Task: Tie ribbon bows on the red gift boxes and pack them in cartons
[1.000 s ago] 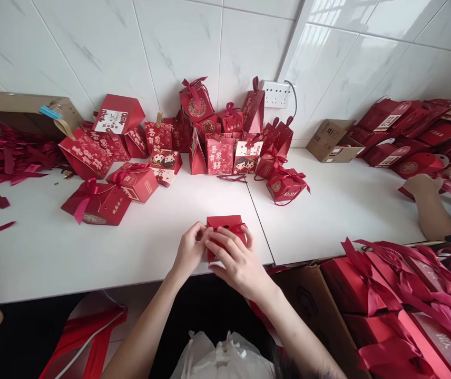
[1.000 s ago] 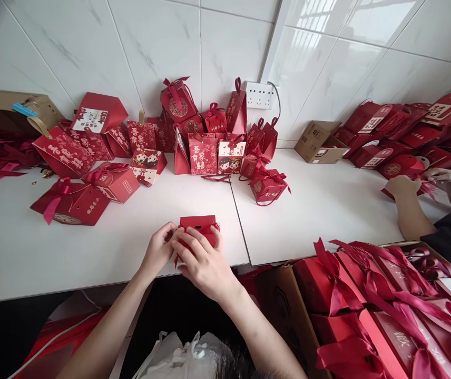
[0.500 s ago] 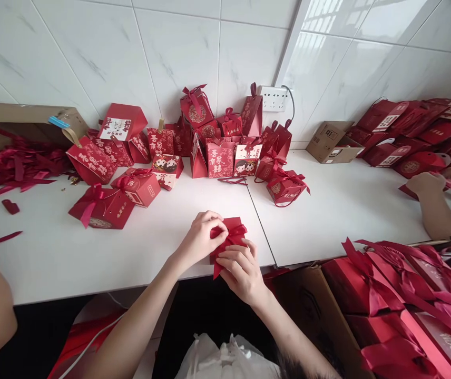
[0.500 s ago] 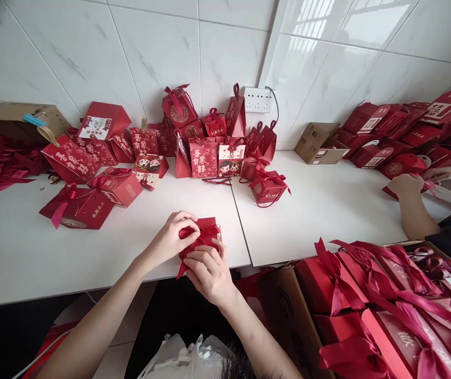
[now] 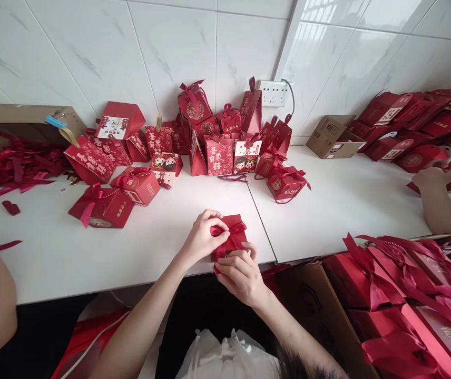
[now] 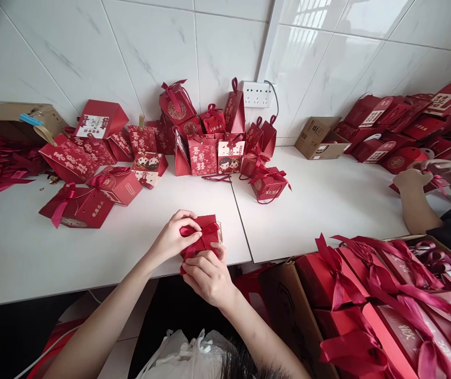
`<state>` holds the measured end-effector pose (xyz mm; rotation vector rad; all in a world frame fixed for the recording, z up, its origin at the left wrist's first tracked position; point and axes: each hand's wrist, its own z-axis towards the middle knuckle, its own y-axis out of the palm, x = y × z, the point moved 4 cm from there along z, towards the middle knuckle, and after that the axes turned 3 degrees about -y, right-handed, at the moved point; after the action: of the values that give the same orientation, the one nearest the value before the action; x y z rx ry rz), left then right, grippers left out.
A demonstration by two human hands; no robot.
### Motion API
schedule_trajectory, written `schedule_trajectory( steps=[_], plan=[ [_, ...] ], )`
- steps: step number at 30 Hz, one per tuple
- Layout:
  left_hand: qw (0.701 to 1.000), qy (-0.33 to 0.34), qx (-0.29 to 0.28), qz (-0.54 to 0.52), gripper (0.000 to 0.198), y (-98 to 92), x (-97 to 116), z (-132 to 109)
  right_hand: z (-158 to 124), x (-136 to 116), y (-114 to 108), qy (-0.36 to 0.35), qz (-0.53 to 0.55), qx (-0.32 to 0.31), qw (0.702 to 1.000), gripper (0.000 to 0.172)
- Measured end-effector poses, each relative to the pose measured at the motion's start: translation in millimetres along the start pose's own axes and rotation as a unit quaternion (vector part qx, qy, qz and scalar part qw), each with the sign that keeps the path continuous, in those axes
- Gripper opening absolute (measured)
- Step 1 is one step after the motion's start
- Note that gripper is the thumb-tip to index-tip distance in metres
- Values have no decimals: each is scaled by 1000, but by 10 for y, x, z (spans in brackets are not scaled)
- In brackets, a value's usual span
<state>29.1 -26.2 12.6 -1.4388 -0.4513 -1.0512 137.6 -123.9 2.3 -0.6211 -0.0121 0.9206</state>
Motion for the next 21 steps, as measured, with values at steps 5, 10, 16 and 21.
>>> schedule_trajectory(
  steps=[5, 10, 16, 21],
  plan=[
    [1000, -6, 7, -7, 6, 28, 4, 4, -16, -30, 28, 2, 22, 2, 1000, 6],
    [1000, 10, 15, 7, 5, 35, -24, 7, 96, -5, -139, -2, 83, 8, 997, 16],
    [1000, -1, 5, -2, 5, 41, -43, -3, 255, 708, -283, 257, 39, -16, 966, 21],
    [1000, 1, 6, -4, 6, 39, -16, -11, 231, 946, -80, 350, 123, -124, 920, 21]
  ],
)
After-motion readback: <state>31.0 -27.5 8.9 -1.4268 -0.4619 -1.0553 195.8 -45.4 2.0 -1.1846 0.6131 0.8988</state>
